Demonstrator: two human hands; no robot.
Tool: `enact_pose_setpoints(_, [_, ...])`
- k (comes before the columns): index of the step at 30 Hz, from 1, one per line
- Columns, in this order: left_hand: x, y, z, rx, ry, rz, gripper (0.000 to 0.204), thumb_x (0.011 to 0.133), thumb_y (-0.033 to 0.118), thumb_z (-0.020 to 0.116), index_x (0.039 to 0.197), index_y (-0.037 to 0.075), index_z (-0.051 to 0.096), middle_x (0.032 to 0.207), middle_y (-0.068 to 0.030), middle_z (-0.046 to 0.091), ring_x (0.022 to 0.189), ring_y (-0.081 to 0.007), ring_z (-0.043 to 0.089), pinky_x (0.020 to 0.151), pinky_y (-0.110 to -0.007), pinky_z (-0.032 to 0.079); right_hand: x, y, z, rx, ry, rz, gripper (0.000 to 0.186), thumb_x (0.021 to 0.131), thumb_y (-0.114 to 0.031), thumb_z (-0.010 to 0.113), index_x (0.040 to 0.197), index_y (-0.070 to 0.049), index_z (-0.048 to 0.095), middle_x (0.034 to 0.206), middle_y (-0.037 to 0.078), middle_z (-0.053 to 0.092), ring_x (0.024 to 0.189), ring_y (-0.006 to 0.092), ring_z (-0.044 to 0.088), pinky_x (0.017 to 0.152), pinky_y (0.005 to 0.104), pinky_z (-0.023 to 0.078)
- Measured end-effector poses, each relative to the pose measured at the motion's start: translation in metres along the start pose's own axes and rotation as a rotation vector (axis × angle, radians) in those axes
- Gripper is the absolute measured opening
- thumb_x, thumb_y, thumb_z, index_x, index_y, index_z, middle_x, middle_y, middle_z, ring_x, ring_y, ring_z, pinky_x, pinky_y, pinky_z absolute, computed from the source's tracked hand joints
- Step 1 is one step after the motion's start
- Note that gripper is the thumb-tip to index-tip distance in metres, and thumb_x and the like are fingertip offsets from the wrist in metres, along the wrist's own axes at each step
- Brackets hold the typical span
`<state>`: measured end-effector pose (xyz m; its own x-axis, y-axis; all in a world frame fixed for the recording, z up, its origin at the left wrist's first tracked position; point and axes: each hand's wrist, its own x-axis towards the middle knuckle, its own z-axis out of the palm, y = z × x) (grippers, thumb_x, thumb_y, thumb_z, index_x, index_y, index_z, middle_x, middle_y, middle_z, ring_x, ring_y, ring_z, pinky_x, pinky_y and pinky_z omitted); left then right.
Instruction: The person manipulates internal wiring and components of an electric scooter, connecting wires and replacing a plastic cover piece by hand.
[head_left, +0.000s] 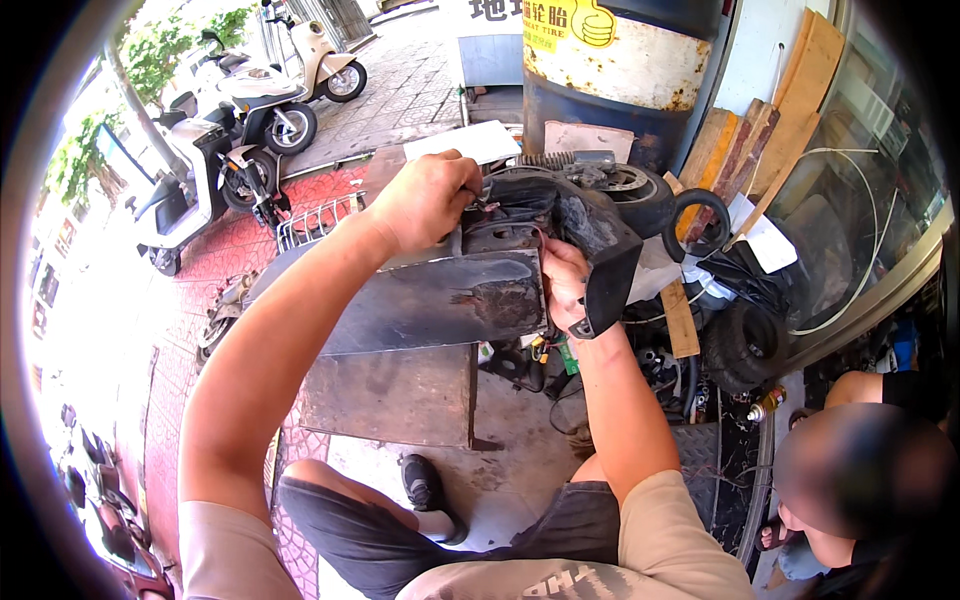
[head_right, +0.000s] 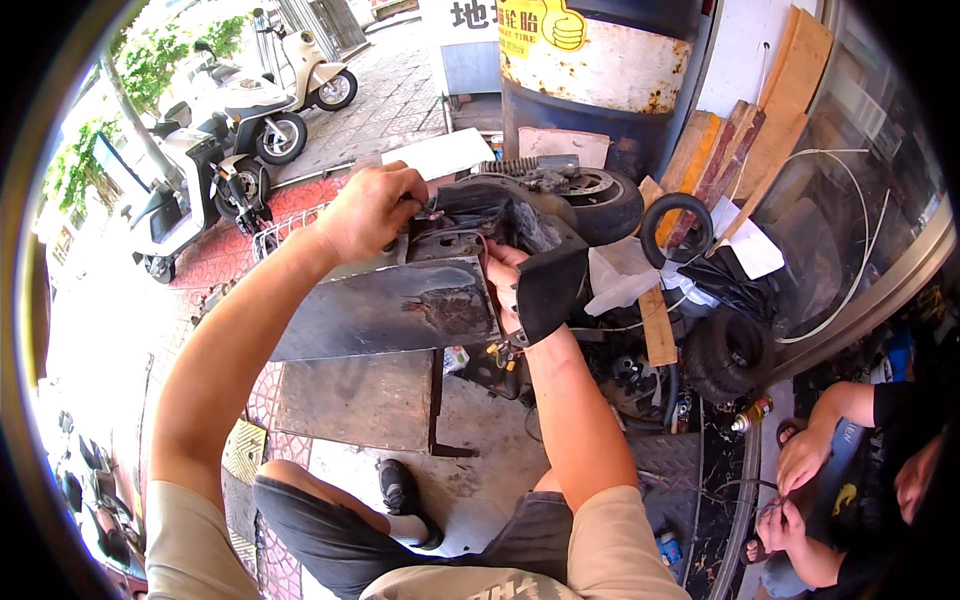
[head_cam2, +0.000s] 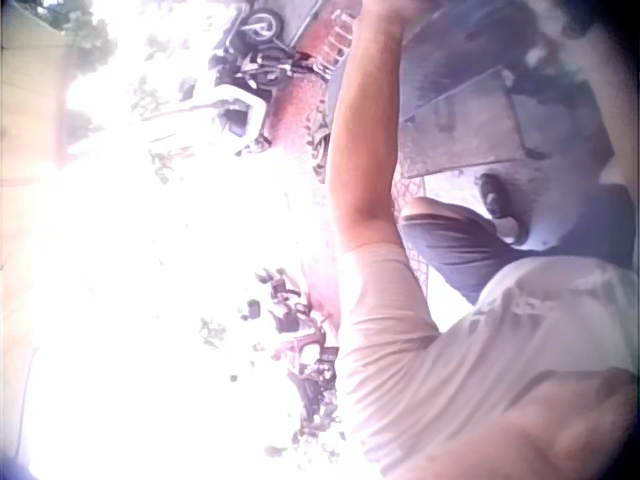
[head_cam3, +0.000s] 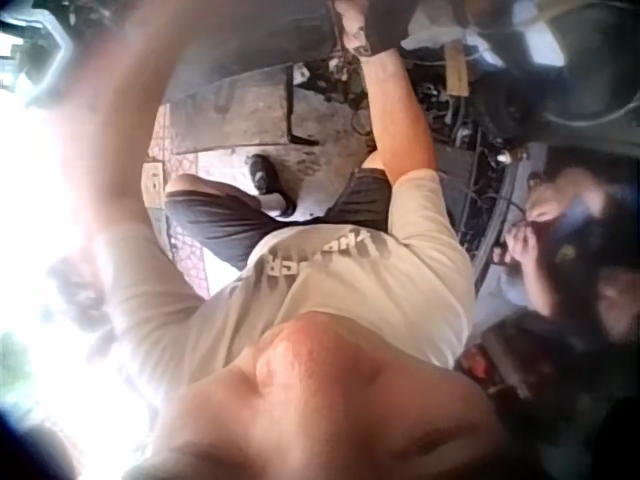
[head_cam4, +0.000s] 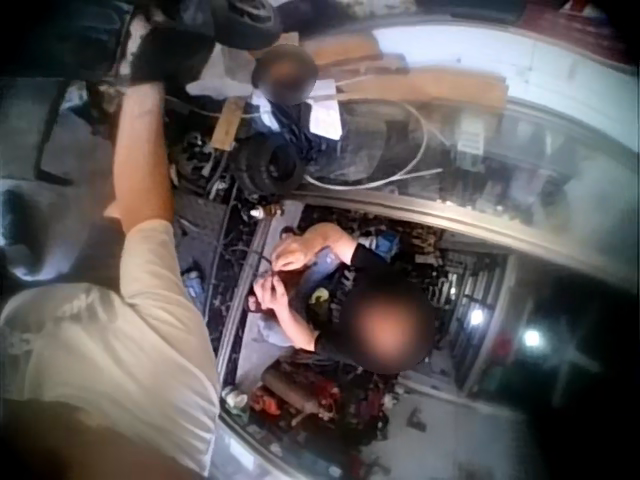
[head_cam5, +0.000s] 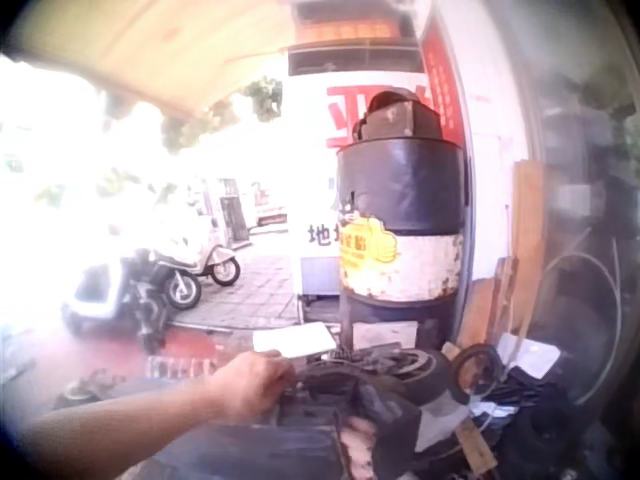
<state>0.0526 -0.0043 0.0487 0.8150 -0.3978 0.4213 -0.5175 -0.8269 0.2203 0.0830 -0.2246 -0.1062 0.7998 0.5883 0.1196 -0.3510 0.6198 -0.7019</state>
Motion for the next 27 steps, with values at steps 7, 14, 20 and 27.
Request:
enact_pose_setpoints(7, [-0.001,0.011,0.005,0.125,-0.049,-0.004,0.014,0.087,0.004,0.068,0.1,0.004,0.068,0.098,-0.0162,0.069,0.093,-0.0397,0.069,0.08,-0.047,0.053,0.007,-0.003,0.003,-0.031,0.011,-0.004,0.021,0.108,-0.014,0.059,0.119,-0.002,0.072,0.112,0.006,0.076,0.097,0.0155,0.072,0.086,0.0318,0.058])
enact_pose_setpoints(14, [-0.007,0.001,0.012,-0.152,0.079,-0.206,0.016,0.09,0.011,0.071,0.104,0.003,0.069,0.096,-0.0143,0.071,0.089,-0.0344,0.07,0.081,-0.043,0.054,0.001,-0.009,-0.031,-0.278,-0.122,0.084,0.03,0.097,-0.007,0.058,0.125,-0.004,0.07,0.112,0.002,0.074,0.096,0.0121,0.068,0.082,0.0262,0.054])
enact_pose_setpoints(20, [-0.023,-0.011,0.03,-0.271,0.164,-0.33,0.017,0.091,0.015,0.075,0.097,0.0,0.071,0.095,-0.015,0.074,0.087,-0.0285,0.07,0.081,-0.039,0.054,-0.01,-0.016,-0.029,-0.308,-0.119,0.143,0.017,0.096,-0.014,0.061,0.108,-0.005,0.07,0.092,-0.005,0.068,0.079,0.0064,0.06,0.074,0.0238,0.049])
enact_pose_setpoints(27, [-0.024,-0.01,0.034,-0.414,0.171,-0.362,0.016,0.089,0.016,0.077,0.097,0.003,0.071,0.098,-0.0133,0.073,0.091,-0.0302,0.07,0.083,-0.04,0.054,0.004,0.004,-0.011,-0.147,0.069,0.029,0.03,0.111,-0.021,0.057,0.129,-0.001,0.069,0.118,0.006,0.076,0.103,0.0142,0.071,0.091,0.0295,0.057])
